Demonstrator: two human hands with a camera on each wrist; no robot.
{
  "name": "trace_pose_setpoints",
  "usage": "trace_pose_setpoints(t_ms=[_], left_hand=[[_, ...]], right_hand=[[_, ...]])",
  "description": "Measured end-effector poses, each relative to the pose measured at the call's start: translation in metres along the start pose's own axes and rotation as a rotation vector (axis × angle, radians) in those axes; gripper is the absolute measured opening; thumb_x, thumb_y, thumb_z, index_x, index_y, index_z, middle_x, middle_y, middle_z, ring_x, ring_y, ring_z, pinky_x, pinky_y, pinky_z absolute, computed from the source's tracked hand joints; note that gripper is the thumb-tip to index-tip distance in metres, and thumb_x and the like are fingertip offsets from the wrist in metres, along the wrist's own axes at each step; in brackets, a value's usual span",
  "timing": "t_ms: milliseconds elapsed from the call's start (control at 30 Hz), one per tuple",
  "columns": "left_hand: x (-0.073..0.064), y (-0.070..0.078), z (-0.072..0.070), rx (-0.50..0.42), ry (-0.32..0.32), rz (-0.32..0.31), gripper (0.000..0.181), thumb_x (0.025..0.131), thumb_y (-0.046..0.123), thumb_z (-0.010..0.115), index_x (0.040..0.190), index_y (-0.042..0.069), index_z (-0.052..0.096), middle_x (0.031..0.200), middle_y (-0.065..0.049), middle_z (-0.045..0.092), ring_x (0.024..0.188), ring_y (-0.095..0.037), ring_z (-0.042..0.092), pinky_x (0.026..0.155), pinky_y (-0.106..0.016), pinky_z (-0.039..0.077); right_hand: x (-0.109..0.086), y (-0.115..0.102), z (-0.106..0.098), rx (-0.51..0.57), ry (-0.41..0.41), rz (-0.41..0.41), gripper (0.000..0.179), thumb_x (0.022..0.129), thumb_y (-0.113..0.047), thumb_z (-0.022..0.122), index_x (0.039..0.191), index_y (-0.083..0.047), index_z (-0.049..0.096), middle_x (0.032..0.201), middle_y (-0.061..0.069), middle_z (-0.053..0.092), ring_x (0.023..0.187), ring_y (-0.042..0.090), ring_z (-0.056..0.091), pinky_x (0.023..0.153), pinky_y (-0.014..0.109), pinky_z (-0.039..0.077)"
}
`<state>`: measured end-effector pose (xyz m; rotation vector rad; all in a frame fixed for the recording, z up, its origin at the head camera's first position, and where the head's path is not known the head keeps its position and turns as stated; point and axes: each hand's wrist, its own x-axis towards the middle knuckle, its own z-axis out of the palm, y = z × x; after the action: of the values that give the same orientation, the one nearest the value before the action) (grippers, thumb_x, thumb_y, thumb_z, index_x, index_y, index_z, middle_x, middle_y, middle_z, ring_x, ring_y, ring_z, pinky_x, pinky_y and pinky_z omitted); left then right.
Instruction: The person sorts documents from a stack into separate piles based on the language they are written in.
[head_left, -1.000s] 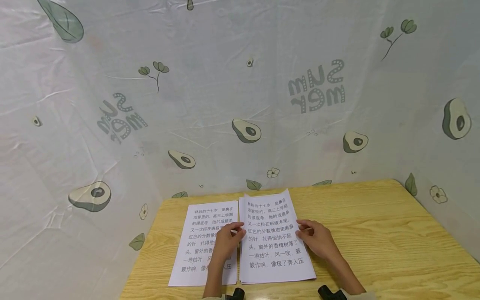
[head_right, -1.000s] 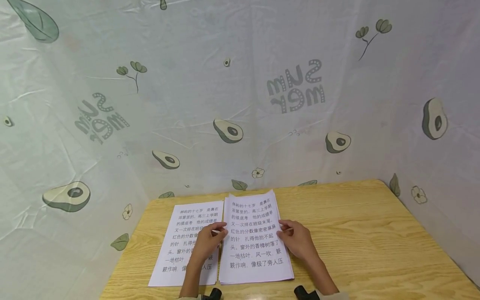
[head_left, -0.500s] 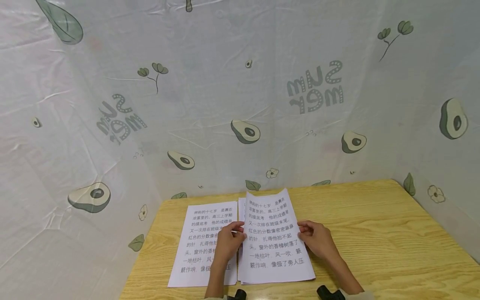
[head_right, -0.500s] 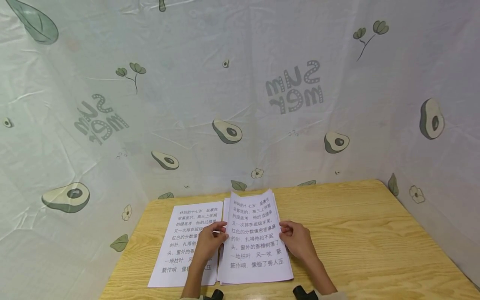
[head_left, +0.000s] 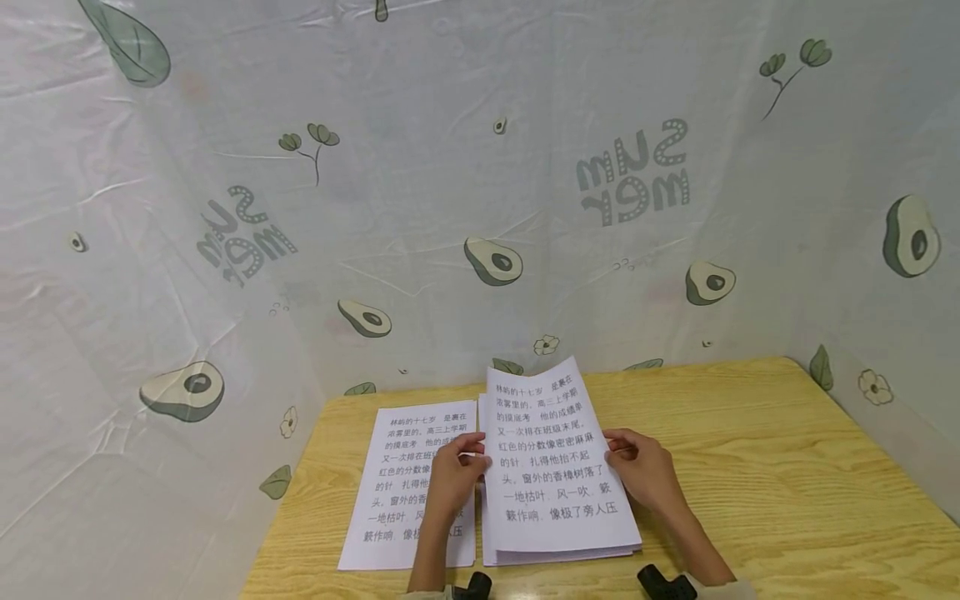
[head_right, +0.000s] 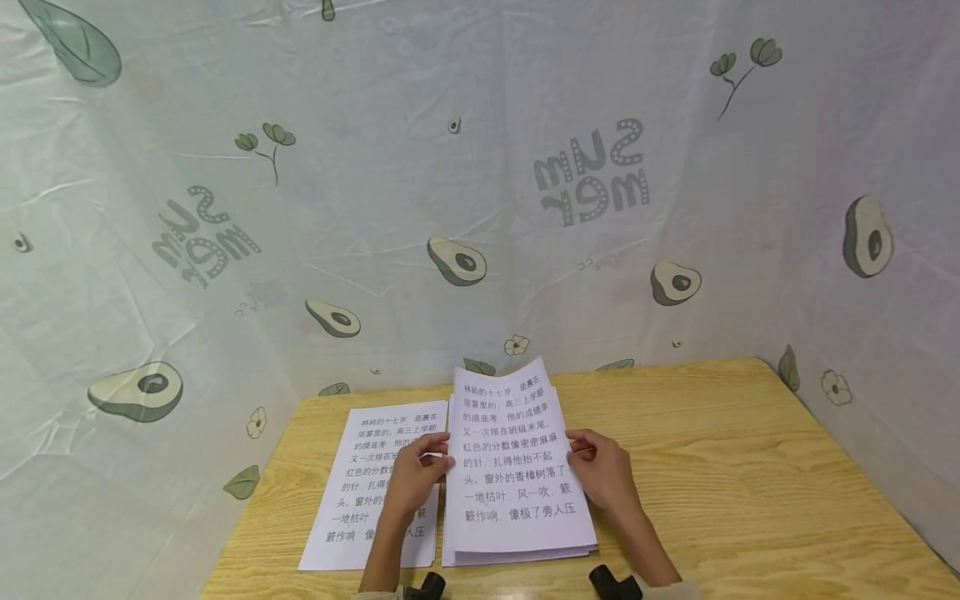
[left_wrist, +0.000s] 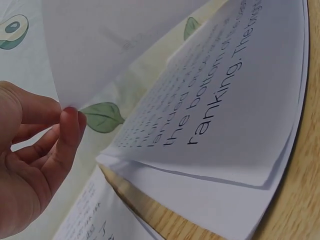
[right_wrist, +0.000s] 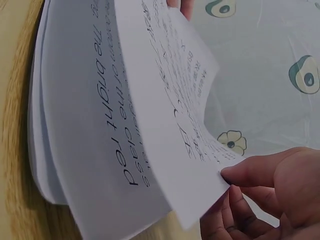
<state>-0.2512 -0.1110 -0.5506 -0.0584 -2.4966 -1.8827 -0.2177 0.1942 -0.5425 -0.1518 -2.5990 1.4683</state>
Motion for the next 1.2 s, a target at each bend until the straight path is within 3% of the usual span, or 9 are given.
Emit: trace_pose_setpoints(t_ms=[200, 400, 900, 1200], left_hand=[[0.001, 0.0, -0.004, -0.032, -0.003, -0.001, 0.043, 0.091, -0.003, 0.075, 0.134, 0.002, 0.072, 0.114, -0.016, 0.071, 0.088, -0.015, 0.07, 0.069, -0.026, 0.064], [0.001, 0.0, -0.008, -0.088, -0.015, -0.028, 0.044, 0.092, 0.0, 0.076, 0.135, 0.004, 0.072, 0.116, -0.016, 0.07, 0.088, -0.015, 0.071, 0.073, -0.027, 0.064], [0.0, 0.001, -0.013, -0.193, -0.015, -0.097, 0.043, 0.094, 0.005, 0.076, 0.137, 0.008, 0.072, 0.12, -0.014, 0.069, 0.091, -0.017, 0.071, 0.081, -0.03, 0.064], [0.003, -0.005, -0.018, -0.224, -0.031, -0.11, 0.045, 0.095, 0.005, 0.075, 0.139, 0.006, 0.07, 0.122, -0.015, 0.068, 0.094, -0.017, 0.071, 0.08, -0.027, 0.062]], right_hand=[[0.0, -0.002, -0.003, 0.08, -0.025, 0.029, 0.035, 0.099, -0.003, 0.07, 0.133, 0.004, 0.07, 0.114, 0.019, 0.072, 0.098, 0.02, 0.067, 0.075, 0.019, 0.054], [0.001, 0.0, -0.006, 0.225, -0.091, 0.112, 0.04, 0.103, -0.005, 0.066, 0.142, 0.005, 0.063, 0.122, 0.02, 0.067, 0.101, 0.018, 0.066, 0.077, 0.021, 0.059], [0.004, 0.004, -0.014, 0.448, -0.209, 0.197, 0.052, 0.106, -0.011, 0.066, 0.152, 0.007, 0.051, 0.124, 0.01, 0.068, 0.099, 0.01, 0.066, 0.082, 0.023, 0.058], [0.007, 0.011, -0.006, 0.58, -0.244, 0.252, 0.056, 0.106, -0.011, 0.066, 0.155, 0.006, 0.047, 0.116, 0.0, 0.072, 0.096, 0.01, 0.07, 0.079, 0.025, 0.059]])
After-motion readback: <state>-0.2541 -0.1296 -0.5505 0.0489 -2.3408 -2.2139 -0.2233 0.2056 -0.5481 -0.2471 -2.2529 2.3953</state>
